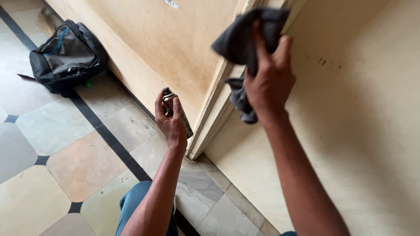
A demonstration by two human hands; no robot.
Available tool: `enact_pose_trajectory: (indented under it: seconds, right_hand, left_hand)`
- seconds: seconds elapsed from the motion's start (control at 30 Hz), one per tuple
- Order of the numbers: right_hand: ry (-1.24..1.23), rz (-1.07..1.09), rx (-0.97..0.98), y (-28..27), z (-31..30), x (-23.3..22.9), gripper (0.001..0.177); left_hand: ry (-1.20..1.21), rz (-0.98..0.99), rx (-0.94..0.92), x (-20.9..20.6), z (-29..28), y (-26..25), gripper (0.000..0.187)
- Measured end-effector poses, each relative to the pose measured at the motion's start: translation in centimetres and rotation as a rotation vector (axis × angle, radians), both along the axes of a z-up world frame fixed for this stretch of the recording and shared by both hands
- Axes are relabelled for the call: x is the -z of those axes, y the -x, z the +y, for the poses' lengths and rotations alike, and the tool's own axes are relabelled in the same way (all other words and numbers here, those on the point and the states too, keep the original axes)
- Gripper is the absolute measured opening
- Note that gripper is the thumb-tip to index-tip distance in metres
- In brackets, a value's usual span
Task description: The person kneels on the floor and repeatedly sprays a cleaning solution onto a light-colored door while wiping the surface with a gray cloth. The person alternates between spraying and wiping, focusing on the lower and middle sections of the door.
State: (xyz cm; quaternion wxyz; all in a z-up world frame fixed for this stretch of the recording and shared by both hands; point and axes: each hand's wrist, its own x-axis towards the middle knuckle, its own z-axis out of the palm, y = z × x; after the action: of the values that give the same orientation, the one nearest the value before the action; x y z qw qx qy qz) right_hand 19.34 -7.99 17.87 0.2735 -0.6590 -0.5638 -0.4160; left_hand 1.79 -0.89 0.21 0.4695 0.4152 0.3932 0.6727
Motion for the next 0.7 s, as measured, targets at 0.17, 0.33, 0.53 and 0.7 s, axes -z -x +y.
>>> enact_pose_trajectory:
  seconds: [0.17,0.33,0.53,0.7]
  right_hand:
    - [0.170,-0.114,0.087,3.7,-0.3,7.9,0.066]
    - [0.636,-0.165,0.233,6.5,-1.1,10.6,0.058]
    - [0.192,-0.404,0.098,2.1,-0.5,-2.2,0.038]
    - [0.222,-0.661,0.076,-0.8,1.2,-5.4,0.032]
  left_hand:
    - [0.041,-0.042,0.004,1.0,0.5,0.0,0.043]
    - [0.051,-0.059,0.013,0.9,0.5,-0.2,0.043]
    - [0.191,-0.026,0.242,0.2,-0.6,-0.5,0.045]
    - [0.169,-0.038,0.432,-0.1,-1.0,-1.2,0.044]
